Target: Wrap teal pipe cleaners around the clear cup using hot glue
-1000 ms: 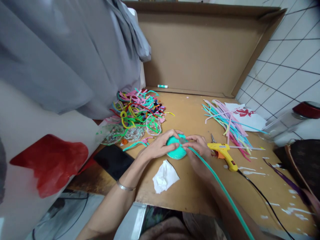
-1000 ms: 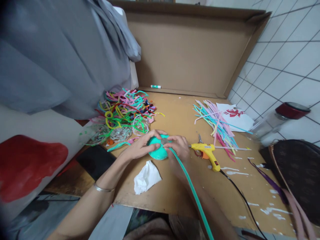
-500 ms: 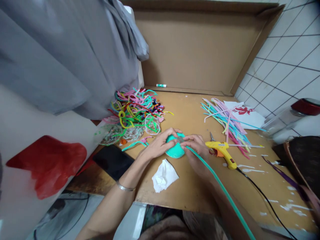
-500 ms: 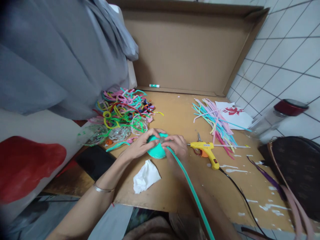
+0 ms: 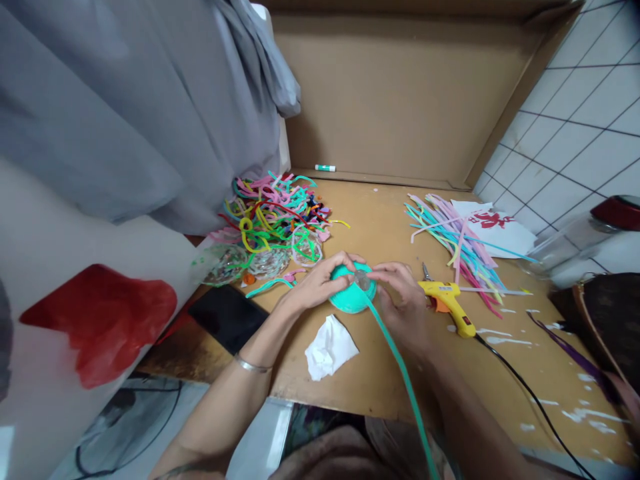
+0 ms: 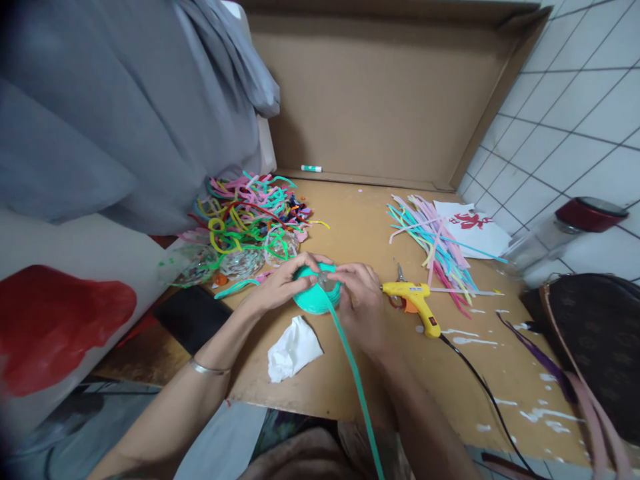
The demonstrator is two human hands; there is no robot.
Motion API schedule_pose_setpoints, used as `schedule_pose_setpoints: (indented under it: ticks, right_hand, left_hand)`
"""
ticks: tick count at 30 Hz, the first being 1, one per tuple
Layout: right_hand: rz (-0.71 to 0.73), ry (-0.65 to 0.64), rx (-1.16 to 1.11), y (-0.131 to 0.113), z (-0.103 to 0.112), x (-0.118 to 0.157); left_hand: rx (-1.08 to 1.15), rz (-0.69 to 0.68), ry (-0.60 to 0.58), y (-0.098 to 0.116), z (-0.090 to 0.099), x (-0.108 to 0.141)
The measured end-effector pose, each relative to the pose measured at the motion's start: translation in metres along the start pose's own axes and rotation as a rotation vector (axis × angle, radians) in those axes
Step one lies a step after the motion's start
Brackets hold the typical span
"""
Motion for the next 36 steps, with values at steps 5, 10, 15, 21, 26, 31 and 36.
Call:
schedule_pose_setpoints:
  ticks: [5, 10, 15, 21, 26, 31, 36]
  right_hand:
    - [-0.037, -0.004, 0.0, -0.006, -0.003, 0.001]
    - [-0.057, -0.082, -0.007, -0.004, -0.013, 0.003]
    - [-0.098, -0.086, 0.074, 0.006, -0.02, 0.005]
    - [-0.071, -0.065, 0.091, 0.013, -0.024, 0.009]
    - [-0.026, -0.045, 0.114, 0.009, -0.023, 0.008]
    - [-0.015, -0.071, 0.115, 0.005, -0.023, 0.006]
    - [0.002, -0.078, 0.122, 0.001, -0.023, 0.006]
  left_hand:
    - [0.031, 0.018, -0.007, 0.0, 0.001, 0.0]
    - [0.01, 0.012, -0.007, 0.003, 0.0, 0.0]
    - [-0.01, 0.016, 0.002, -0.001, 0.0, -0.001]
    - [0.046, 0.003, -0.008, -0.002, 0.0, -0.001]
    - [0.023, 0.008, -0.001, 0.001, 0.0, -0.001]
    - [-0.023, -0.008, -0.015, 0.002, -0.001, 0.0]
    - [-0.102, -0.005, -0.001, 0.0, 0.001, 0.0]
Point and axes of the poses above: each hand's wrist, its own x-axis away from the middle knuckle, its own z-axis out of the back of the hand, y = z × x, the point moved 7 cm from there along -x, towards the middle knuckle, and after that the axes turned 12 degrees about y, right-handed, at the moved point
